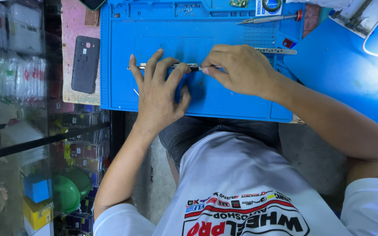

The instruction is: The person removes screws from a mobile phone using a screwdriver and pries the internal frame from the screen assembly with a tool. They then separate the motherboard and internal components from the chassis by hand and with tweezers.

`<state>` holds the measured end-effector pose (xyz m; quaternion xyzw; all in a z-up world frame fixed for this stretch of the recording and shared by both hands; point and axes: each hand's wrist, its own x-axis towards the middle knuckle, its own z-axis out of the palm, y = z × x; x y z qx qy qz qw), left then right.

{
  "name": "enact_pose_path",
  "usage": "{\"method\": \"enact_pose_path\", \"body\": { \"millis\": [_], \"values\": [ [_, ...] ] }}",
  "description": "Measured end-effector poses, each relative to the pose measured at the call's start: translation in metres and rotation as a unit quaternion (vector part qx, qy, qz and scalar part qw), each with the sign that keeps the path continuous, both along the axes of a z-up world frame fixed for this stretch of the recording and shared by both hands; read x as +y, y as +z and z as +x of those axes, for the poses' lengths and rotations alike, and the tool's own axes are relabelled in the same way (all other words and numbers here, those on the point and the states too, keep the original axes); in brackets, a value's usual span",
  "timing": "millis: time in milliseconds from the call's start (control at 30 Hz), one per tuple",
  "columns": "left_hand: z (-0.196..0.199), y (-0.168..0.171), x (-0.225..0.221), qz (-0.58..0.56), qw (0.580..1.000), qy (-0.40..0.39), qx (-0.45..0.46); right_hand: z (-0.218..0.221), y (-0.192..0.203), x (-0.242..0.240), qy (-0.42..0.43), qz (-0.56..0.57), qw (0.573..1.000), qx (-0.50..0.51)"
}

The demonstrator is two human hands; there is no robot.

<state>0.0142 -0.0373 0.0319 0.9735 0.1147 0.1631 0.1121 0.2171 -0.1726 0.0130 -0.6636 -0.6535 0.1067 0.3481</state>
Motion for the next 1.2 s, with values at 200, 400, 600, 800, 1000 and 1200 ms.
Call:
{"method": "enact_pose_path", "body": {
  "millis": [200, 400, 600, 800, 1000, 1200],
  "values": [
    [0.002, 0.001, -0.003, 0.001, 1.0, 0.006, 0.017, 0.007, -0.013, 0.005, 0.021, -0.063, 0.996, 0.056],
    [0.004, 0.003, -0.007, 0.009, 1.0, 0.013, 0.025, 0.0, -0.011, 0.001, -0.008, -0.016, 0.998, 0.064],
    [0.004, 0.001, -0.01, 0.004, 0.999, 0.019, 0.028, -0.034, -0.032, -0.019, -0.111, 0.067, 0.97, -0.203],
    [0.004, 0.001, -0.011, 0.009, 0.999, 0.019, 0.03, -0.036, -0.042, -0.021, -0.124, 0.077, 0.974, -0.173],
    [0.002, -0.003, -0.008, 0.012, 0.999, 0.02, 0.032, -0.037, -0.035, -0.017, -0.115, 0.057, 0.984, -0.127],
    [0.004, -0.005, -0.006, 0.009, 1.0, 0.013, 0.01, -0.036, -0.025, -0.029, -0.129, 0.084, 0.985, -0.083]
  ]
}}
